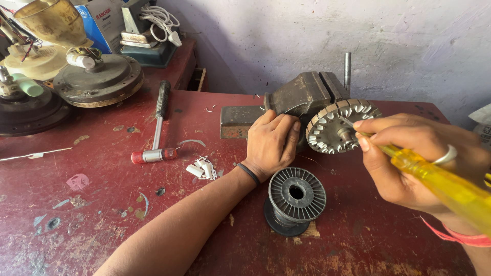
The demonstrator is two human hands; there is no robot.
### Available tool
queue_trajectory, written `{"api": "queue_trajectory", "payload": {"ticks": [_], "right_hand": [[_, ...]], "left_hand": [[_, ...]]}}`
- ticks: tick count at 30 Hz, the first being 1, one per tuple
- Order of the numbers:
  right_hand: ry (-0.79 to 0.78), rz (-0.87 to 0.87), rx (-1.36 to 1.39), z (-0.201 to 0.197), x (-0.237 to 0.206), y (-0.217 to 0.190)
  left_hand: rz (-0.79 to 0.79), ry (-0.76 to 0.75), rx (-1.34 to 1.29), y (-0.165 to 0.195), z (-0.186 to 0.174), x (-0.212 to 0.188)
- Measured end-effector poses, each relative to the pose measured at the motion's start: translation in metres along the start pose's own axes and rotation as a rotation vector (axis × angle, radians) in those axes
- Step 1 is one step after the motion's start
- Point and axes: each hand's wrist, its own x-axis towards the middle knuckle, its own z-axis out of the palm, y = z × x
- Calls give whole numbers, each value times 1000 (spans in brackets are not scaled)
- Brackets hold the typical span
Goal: The person winds copper wire around the slots of a motor armature held in a bench vise. They use a yellow-handled screwdriver to guide and pack the wire into the slots, then trim excess wire with scissors. The process is repeated for multiple slots.
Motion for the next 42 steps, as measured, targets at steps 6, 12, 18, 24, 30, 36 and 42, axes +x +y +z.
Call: {"api": "queue_trajectory", "payload": {"ticks": [6,12,18,24,30,36,42], "right_hand": [[97,132,220,2,-4,0],[92,113,171,3,-1,-2],[2,137,108,-2,-1,5],[102,245,334,-18,-19,23],[-2,606,94,-37,-37,37],[-845,1278,-385,-43,-71,43],[-1003,1260,-454,-40,-127,51]], "left_hand": [[1,6,-6,-1,-1,-1],[8,5,-10,0,-3,0],[0,3,-8,0,-3,0],[3,14,-1,2,-3,0],[-2,19,-5,9,-8,1],[6,36,-14,15,-9,2],[0,32,-8,19,-7,2]]}}
